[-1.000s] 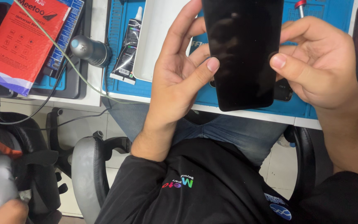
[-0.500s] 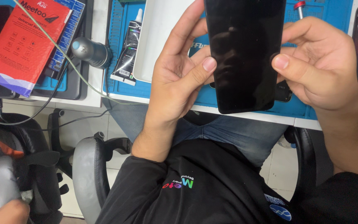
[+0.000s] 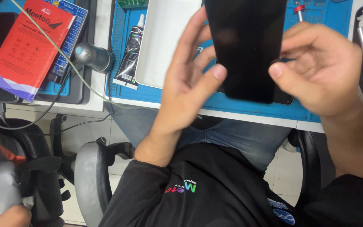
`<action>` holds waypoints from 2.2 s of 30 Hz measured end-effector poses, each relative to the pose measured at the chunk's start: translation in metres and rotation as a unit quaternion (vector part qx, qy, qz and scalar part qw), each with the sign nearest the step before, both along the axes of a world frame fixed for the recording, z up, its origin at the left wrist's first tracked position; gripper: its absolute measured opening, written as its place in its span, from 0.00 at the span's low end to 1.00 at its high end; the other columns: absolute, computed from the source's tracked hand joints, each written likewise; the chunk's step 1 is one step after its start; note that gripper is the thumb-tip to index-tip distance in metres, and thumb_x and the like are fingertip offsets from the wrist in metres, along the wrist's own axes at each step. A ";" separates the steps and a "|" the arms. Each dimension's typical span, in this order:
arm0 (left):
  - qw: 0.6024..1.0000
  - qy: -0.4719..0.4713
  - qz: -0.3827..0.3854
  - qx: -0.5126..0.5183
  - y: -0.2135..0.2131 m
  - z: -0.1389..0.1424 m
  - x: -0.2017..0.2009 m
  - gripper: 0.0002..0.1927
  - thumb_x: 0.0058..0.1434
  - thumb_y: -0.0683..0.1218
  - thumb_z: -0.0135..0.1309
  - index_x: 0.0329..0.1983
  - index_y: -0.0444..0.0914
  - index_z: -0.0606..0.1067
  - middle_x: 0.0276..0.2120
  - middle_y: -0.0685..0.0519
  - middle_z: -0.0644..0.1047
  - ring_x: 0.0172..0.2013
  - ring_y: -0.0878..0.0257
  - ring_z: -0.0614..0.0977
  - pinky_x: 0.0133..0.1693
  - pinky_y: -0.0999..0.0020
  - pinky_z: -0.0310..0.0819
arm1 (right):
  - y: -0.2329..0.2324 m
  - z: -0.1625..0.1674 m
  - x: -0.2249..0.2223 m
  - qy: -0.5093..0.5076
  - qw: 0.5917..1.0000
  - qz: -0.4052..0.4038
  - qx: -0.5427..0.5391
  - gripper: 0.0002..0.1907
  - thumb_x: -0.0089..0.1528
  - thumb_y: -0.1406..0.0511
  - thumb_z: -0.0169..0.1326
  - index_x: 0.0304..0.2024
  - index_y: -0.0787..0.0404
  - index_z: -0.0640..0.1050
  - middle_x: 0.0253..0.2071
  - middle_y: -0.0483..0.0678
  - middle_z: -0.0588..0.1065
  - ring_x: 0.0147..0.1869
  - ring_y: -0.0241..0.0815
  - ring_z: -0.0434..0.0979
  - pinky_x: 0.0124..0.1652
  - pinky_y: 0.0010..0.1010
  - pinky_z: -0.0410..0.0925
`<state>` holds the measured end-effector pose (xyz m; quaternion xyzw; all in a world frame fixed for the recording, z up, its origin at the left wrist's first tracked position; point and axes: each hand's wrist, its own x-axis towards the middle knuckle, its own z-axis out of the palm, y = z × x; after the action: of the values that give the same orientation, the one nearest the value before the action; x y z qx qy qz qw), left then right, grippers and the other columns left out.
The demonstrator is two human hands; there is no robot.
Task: The person repairs a smartphone at a workbench. They remove the back cover and battery, use a screwdriver to unscrew internal components, manipulate small parts with a tool, then reassemble the phone, press the cover on, and power the screen on at the end.
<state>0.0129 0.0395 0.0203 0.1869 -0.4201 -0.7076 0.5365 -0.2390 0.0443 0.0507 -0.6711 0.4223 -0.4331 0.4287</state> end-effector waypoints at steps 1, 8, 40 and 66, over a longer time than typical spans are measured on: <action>0.999 -0.027 0.004 -0.030 0.003 -0.002 -0.002 0.45 0.73 0.34 0.56 0.82 0.38 0.42 0.70 0.47 0.57 0.64 0.57 0.68 0.62 0.65 0.69 | 0.002 0.001 0.003 0.030 0.999 -0.009 -0.035 0.13 0.63 0.79 0.58 0.49 0.74 0.72 0.46 0.56 0.72 0.44 0.38 0.76 0.42 0.20 0.76; 0.975 -0.155 0.028 -0.156 0.007 -0.015 -0.012 0.63 0.65 0.36 0.70 0.80 0.44 0.31 0.74 0.46 0.48 0.70 0.55 0.64 0.72 0.55 0.65 | 0.007 0.011 0.025 0.083 0.990 0.019 -0.116 0.17 0.56 0.80 0.61 0.46 0.78 0.72 0.45 0.61 0.73 0.48 0.43 0.79 0.43 0.27 0.78; 0.963 0.134 -0.208 0.104 -0.006 -0.034 -0.029 0.28 0.75 0.34 0.50 0.75 0.36 0.55 0.66 0.38 0.69 0.66 0.40 0.74 0.65 0.50 0.74 | -0.065 -0.056 -0.125 0.413 0.898 -0.067 0.135 0.19 0.68 0.58 0.56 0.49 0.69 0.74 0.32 0.55 0.80 0.34 0.44 0.84 0.37 0.35 0.77; 0.943 0.114 -0.240 0.199 -0.015 -0.058 -0.054 0.35 0.66 0.29 0.46 0.75 0.38 0.54 0.57 0.40 0.71 0.55 0.45 0.79 0.56 0.45 0.79 | -0.038 -0.003 0.018 0.116 0.920 0.111 -0.358 0.44 0.62 0.79 0.58 0.71 0.52 0.49 0.43 0.63 0.74 0.43 0.57 0.82 0.44 0.41 0.80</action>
<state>-0.0415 0.0249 -0.0380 0.1017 -0.2397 -0.9009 0.3472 -0.2215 0.0066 0.0475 -0.8681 0.2085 -0.4238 0.1529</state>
